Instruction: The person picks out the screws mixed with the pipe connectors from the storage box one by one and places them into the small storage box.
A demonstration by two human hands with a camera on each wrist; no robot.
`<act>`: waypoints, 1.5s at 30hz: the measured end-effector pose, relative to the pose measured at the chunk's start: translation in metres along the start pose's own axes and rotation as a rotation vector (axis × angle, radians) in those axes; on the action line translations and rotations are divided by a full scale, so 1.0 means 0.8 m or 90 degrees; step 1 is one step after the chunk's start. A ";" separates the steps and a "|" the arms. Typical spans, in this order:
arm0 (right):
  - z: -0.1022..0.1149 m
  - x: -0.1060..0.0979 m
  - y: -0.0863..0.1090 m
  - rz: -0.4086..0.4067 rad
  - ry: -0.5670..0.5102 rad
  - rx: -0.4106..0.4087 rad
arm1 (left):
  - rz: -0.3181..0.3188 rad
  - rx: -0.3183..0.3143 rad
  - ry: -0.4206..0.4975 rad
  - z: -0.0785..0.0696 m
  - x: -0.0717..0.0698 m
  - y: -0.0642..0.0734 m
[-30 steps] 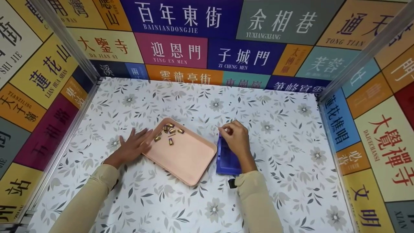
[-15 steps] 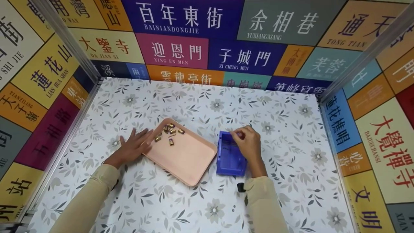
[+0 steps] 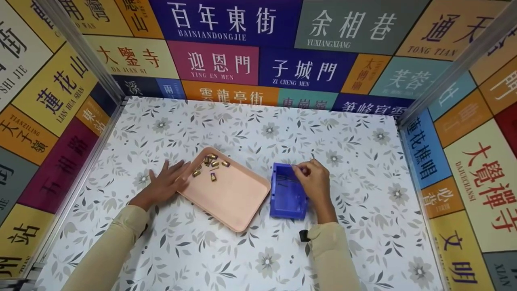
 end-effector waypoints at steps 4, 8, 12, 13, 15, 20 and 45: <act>0.001 -0.001 0.001 0.002 -0.002 -0.009 | -0.003 0.002 -0.003 0.001 0.000 0.000; 0.003 -0.001 0.001 0.007 0.008 -0.014 | 0.000 0.000 -0.001 0.002 0.002 0.000; 0.002 0.000 0.002 0.009 0.009 -0.014 | 0.003 -0.006 -0.003 0.003 0.003 -0.001; 0.002 0.000 0.002 0.009 0.006 -0.016 | 0.003 -0.005 -0.004 0.003 0.003 -0.001; 0.001 0.000 0.003 0.007 0.000 -0.022 | 0.003 -0.004 -0.004 0.003 0.003 -0.001; 0.000 0.001 0.003 0.004 -0.016 -0.031 | 0.004 -0.004 -0.007 0.003 0.003 -0.001; 0.010 0.008 0.002 0.008 -0.010 -0.012 | 0.010 -0.004 0.009 0.002 0.001 0.000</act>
Point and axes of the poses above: each hand's wrist, its own y-axis away from the middle knuckle, its own x-axis out of the palm, z = x × y, the point moved 3 cm from there along -y, towards the middle knuckle, and after that the axes turned 5 degrees about -z, right-handed, at the moved point
